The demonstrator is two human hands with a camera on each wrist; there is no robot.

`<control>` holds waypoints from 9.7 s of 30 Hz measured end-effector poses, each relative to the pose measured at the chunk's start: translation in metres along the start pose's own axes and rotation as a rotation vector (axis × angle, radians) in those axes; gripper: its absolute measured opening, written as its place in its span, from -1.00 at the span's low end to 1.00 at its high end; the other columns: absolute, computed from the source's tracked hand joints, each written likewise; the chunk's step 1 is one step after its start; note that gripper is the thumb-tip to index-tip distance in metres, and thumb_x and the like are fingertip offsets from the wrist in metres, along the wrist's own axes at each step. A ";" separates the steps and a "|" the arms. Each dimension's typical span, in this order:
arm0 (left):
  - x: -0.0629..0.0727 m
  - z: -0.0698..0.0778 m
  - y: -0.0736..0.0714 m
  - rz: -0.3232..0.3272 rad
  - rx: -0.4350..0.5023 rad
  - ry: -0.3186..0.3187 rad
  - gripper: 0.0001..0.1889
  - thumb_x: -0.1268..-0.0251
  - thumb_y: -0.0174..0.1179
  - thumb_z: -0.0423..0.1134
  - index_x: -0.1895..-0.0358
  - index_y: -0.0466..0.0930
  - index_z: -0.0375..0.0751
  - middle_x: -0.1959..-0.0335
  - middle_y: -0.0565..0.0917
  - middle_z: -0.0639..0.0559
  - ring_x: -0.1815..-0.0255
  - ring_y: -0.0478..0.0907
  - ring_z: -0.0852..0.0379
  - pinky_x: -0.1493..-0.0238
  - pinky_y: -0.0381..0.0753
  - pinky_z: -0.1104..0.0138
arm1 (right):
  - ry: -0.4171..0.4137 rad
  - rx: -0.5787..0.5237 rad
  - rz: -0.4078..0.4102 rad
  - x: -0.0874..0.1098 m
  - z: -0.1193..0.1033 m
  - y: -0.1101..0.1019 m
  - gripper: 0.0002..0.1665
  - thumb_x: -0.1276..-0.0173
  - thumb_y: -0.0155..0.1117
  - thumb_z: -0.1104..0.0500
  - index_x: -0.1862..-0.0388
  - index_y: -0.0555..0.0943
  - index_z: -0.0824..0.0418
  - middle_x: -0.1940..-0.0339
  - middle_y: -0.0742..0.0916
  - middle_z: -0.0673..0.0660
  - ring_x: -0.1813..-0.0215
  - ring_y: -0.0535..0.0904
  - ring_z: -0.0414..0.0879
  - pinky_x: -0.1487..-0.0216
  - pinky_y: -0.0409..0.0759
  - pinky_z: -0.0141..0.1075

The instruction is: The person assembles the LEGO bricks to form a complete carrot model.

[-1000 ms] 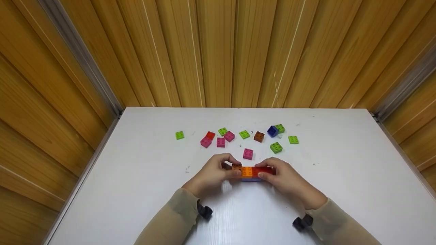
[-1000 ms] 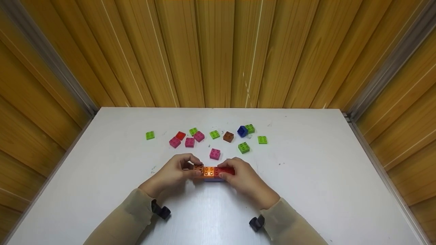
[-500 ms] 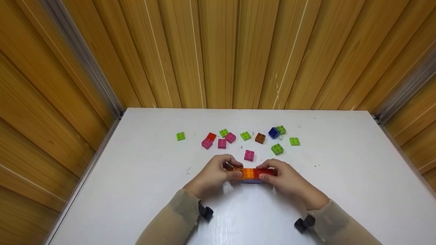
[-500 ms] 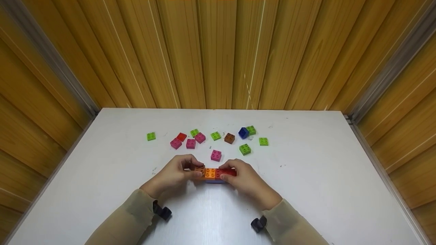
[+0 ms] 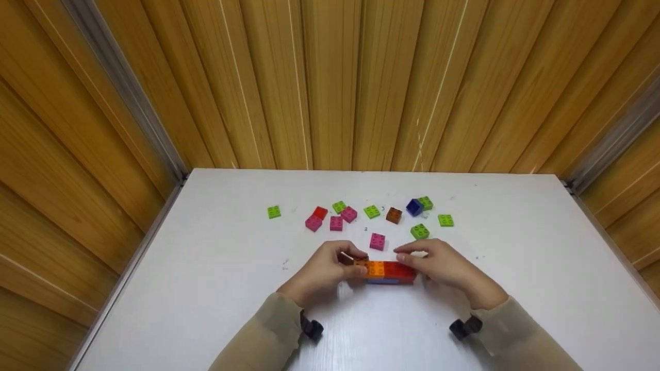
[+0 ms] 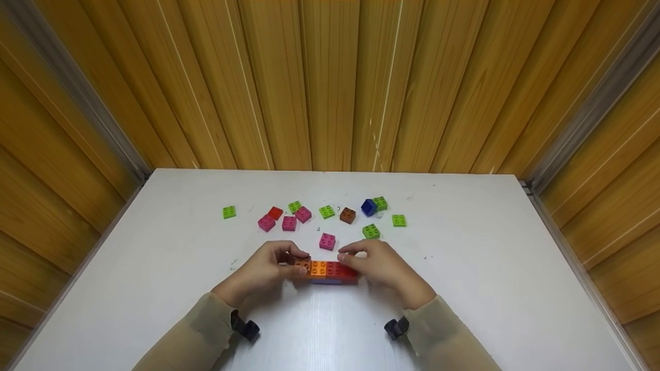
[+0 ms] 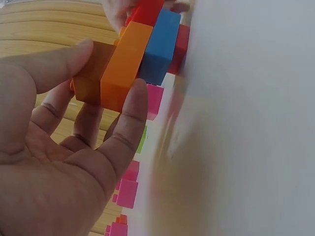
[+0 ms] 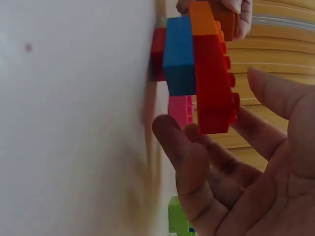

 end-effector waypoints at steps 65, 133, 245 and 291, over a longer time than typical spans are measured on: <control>-0.001 -0.005 -0.005 0.012 0.012 0.020 -0.76 -0.47 0.56 -0.24 -0.12 0.87 0.00 -0.14 0.86 0.11 -0.15 0.72 0.05 -0.34 0.75 0.20 | 0.013 -0.182 0.052 -0.028 0.030 -0.039 -0.43 -0.42 0.64 0.12 -0.32 0.71 0.27 -0.20 0.81 0.24 -0.16 0.68 0.03 -0.03 0.73 -0.35; -0.003 -0.006 -0.005 -0.010 0.035 0.029 -0.76 -0.45 0.58 -0.22 -0.10 0.86 0.00 -0.16 0.86 0.08 -0.13 0.72 0.07 -0.31 0.75 0.28 | 0.097 -0.397 -0.411 -0.024 0.037 -0.003 -0.67 -0.68 0.37 0.00 -0.01 0.86 0.24 0.34 0.92 0.07 0.36 0.85 -0.15 0.27 0.76 -0.34; -0.031 -0.024 -0.083 0.644 -0.343 -0.171 -0.59 -0.57 0.42 -0.21 -0.35 0.74 -0.29 -0.15 0.79 -0.17 -0.20 0.76 -0.12 -0.32 0.79 -0.01 | 0.050 -0.562 0.020 0.021 0.034 0.015 -0.40 -0.63 0.48 0.14 -0.48 0.61 0.43 -0.30 0.75 0.04 0.02 0.68 -0.18 0.07 0.73 -0.41; -0.007 0.049 -0.015 0.144 -0.249 0.201 -0.73 -0.44 0.58 -0.14 -0.14 0.86 0.14 -0.11 0.77 0.25 -0.31 0.68 0.01 -0.45 0.72 0.09 | 0.073 -0.521 0.035 0.021 0.034 0.015 -0.39 -0.62 0.51 0.09 -0.50 0.63 0.36 -0.45 0.69 0.20 -0.12 0.65 -0.15 0.00 0.73 -0.43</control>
Point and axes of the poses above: each hand's wrist, its own x-axis away from the middle knuckle, its own y-axis out of the palm, z = x × y, the point moved 4 cm from there along -x, towards the middle knuckle
